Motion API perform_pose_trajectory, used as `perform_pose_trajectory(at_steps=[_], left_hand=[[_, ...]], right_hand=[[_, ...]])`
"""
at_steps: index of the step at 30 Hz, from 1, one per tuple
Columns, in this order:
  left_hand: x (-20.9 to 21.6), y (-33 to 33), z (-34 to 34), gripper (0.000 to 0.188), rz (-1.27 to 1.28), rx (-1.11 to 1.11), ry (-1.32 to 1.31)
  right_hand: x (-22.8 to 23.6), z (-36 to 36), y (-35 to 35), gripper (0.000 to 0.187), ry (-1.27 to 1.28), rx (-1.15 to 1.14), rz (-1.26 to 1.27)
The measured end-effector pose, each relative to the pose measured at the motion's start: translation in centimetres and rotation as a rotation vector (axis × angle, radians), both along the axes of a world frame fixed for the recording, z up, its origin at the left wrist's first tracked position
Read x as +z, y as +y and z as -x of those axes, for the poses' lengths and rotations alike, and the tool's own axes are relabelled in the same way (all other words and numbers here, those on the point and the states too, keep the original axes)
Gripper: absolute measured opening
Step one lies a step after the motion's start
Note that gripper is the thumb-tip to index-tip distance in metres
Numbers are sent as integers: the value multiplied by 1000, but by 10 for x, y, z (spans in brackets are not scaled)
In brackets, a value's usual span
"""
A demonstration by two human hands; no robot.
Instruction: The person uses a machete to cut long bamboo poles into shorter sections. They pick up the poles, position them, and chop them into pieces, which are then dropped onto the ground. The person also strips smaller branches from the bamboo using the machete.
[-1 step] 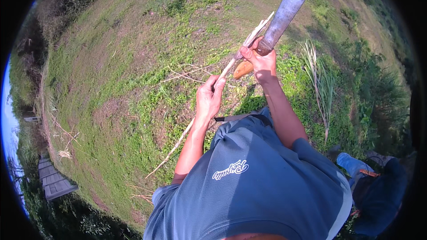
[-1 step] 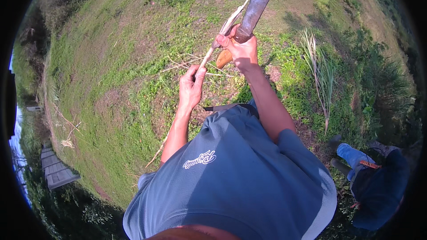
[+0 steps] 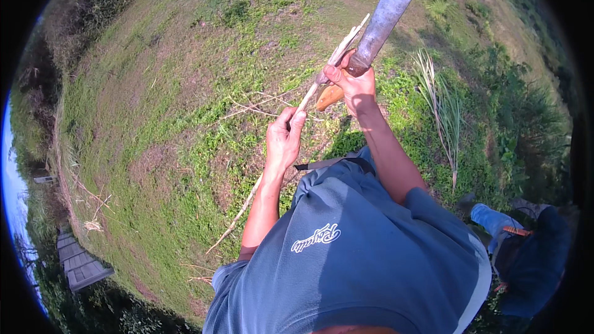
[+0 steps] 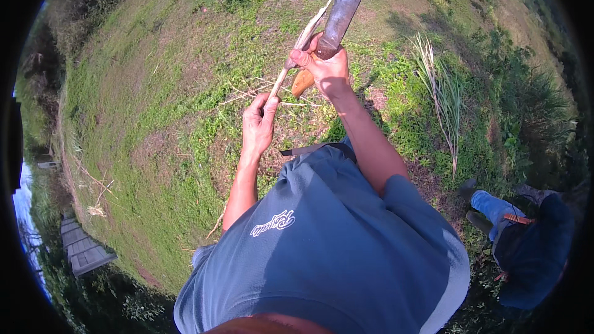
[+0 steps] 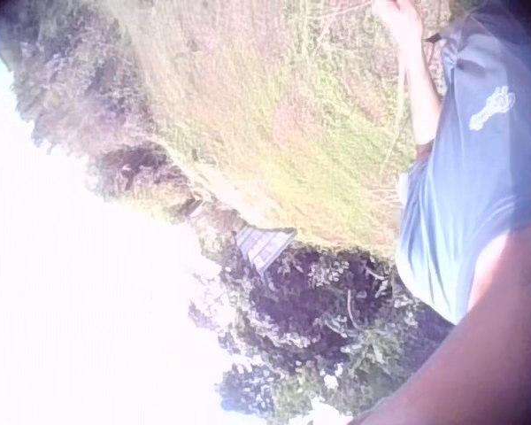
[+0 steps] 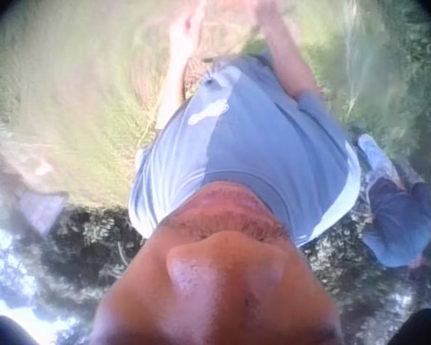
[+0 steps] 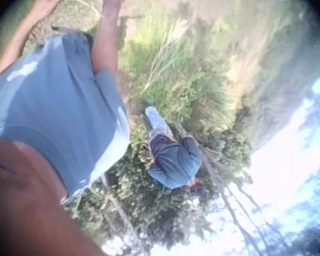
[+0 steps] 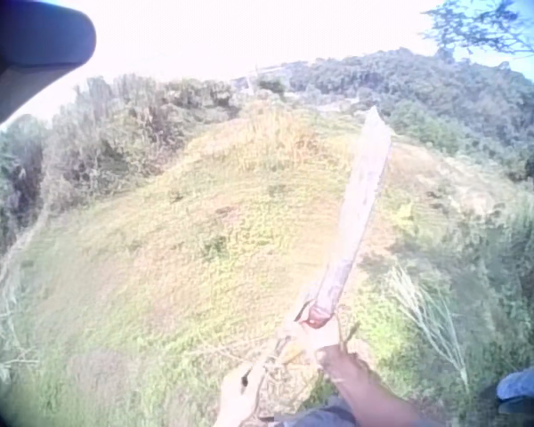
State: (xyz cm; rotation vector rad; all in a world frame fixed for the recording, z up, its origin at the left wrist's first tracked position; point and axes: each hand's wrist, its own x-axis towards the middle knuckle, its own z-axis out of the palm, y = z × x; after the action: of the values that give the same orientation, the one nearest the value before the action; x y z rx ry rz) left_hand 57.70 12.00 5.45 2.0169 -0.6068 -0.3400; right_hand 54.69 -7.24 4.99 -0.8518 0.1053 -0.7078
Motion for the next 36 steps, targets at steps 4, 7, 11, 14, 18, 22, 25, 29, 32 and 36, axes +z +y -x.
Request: perform_pose_trajectory(at_steps=[4, 7, 11, 14, 18, 22, 25, 29, 32, 36], left_hand=[[5, 6, -9, 28, 95, -112, 239], [3, 9, -5, 27, 95, -99, 264], [-2, -4, 2, 28, -39, 68, -123], [-15, -4, 8, 29, 18, 100, -172], [-6, 15, -2, 31, 43, -101, 217], [11, 19, -1, 32, 85, -159, 394], [10, 25, -8, 34, 107, -154, 300], [14, 31, -8, 39, 4, -81, 82], [12, 29, -1, 43, -18, -85, 122], [9, 22, 14, 48, -55, -154, 222]], right_hand=[[1, 2, 3, 30, -115, 73, -124], [-3, 9, 3, 29, -79, 92, -103], [-10, -2, 17, 26, -27, -129, -53], [-4, 9, 21, 24, -45, -170, -1], [-6, 24, 15, 24, -60, -5, -119], [-19, 27, 16, 22, -95, 133, -406], [-36, 26, 9, 15, -35, 131, -675], [-32, 36, -1, 16, 206, 164, -676], [-20, 37, 0, 17, -33, 238, -535], [6, 41, 3, 18, -85, 249, -353]])
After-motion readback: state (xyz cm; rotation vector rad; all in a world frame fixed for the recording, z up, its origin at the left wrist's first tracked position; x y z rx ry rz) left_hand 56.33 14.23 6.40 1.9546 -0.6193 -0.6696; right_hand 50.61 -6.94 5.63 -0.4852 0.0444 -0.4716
